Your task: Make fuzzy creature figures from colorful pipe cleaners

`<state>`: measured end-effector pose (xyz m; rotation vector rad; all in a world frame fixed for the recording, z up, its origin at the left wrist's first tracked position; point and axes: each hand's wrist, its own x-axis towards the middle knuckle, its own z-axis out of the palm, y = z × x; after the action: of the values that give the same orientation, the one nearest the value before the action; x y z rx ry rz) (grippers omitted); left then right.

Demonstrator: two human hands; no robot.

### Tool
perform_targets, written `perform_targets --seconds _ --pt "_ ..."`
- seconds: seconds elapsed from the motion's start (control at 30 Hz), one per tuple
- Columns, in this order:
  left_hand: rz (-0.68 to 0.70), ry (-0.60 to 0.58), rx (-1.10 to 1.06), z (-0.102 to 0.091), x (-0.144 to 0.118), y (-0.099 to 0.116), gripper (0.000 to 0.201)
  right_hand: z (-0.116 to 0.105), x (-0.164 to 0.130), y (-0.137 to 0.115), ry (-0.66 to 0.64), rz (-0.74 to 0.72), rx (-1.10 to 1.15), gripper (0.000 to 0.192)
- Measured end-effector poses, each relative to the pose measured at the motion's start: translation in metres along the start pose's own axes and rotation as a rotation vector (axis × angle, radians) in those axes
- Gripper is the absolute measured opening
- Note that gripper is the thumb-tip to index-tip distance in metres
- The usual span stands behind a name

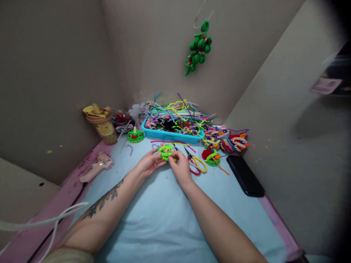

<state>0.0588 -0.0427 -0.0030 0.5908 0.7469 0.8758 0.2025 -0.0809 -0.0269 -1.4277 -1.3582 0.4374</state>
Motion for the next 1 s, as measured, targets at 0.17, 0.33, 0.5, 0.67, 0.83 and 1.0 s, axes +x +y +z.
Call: perform_targets --seconds 0.17,0.33,0.5,0.67,0.83,1.0 --pt "0.011 0.004 -0.039 0.001 0.0 0.001 0.037 0.002 0.003 0.004 0.047 0.065 0.121 0.019" --pt "0.015 0.056 -0.148 0.001 0.002 0.009 0.025 -0.003 0.004 0.007 0.08 0.055 0.199 0.02" --pt "0.08 0.015 -0.188 0.0 0.001 0.01 0.026 -0.006 -0.001 -0.001 0.077 0.037 0.247 0.021" --pt "0.13 -0.022 -0.151 0.003 -0.001 0.006 0.03 -0.006 -0.005 -0.013 0.054 -0.019 0.243 0.017" --pt "0.184 -0.054 -0.151 0.006 -0.003 0.002 0.03 -0.009 -0.005 -0.017 0.072 -0.05 0.204 0.012" --pt "0.235 -0.06 -0.101 0.009 -0.006 -0.003 0.053 -0.006 -0.006 -0.016 0.067 -0.072 0.15 0.012"
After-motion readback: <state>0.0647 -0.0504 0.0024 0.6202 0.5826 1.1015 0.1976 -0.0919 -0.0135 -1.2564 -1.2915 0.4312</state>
